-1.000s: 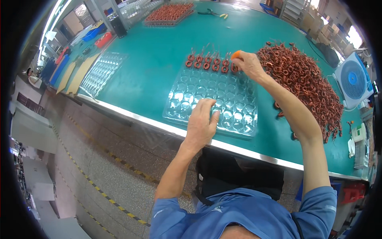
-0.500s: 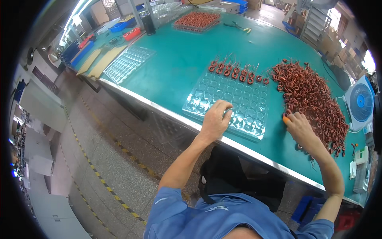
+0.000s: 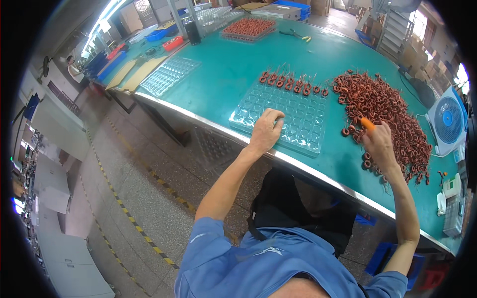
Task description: Picking up copper wire coils from a pile and placing them into a plastic grid tray for organization.
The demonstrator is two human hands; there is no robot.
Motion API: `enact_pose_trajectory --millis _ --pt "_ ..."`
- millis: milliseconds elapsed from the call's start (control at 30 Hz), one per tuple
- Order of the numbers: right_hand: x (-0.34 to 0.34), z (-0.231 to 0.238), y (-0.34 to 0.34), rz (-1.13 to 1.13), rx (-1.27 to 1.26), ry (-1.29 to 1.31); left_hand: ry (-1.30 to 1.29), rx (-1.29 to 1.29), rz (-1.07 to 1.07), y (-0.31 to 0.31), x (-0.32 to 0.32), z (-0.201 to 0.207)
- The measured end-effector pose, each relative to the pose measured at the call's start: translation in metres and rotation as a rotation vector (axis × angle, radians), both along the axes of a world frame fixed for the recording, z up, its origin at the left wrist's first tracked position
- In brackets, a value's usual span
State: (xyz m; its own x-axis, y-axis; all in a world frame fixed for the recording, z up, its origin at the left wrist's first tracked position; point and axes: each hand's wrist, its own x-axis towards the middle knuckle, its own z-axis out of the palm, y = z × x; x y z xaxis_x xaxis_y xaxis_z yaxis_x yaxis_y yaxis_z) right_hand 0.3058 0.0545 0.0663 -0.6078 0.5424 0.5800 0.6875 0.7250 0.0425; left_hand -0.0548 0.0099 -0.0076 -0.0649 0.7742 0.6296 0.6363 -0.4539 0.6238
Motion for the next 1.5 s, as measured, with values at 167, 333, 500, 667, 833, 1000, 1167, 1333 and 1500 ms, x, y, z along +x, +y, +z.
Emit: enact_pose_trajectory --millis 167,333,500,667,833,1000,1167,1333,1500 --pt "-0.021 0.021 -0.043 -0.149 -0.512 0.513 -0.475 -0.395 -0.258 -0.013 0.056 0.027" --pt "-0.056 0.011 -0.066 0.195 0.18 0.18 -0.696 -0.517 -0.947 -0.028 0.127 0.035" --pt "-0.07 0.0 -0.082 0.187 0.1 0.163 -0.853 -0.476 -0.899 -0.036 0.137 0.026" --pt "-0.061 0.012 -0.093 0.126 -0.008 0.384 -0.902 -0.576 -0.915 -0.04 0.12 0.023" --pt "-0.049 -0.001 -0.086 0.187 -0.282 0.316 -1.092 -0.682 -1.051 -0.045 0.118 0.03" --pt "-0.054 0.007 -0.096 0.196 -0.715 0.798 -1.098 -0.694 -1.121 -0.045 0.119 0.036" --pt "-0.041 0.006 -0.083 0.163 -1.046 0.808 -0.795 -0.564 -1.058 -0.051 0.124 0.042" --pt "-0.048 0.005 -0.094 -0.004 -0.494 0.606 -0.87 -0.74 -1.019 -0.06 0.128 0.05" --pt "-0.071 0.024 -0.118 0.114 0.259 0.218 -1.05 -0.642 -0.955 -0.05 0.13 0.034"
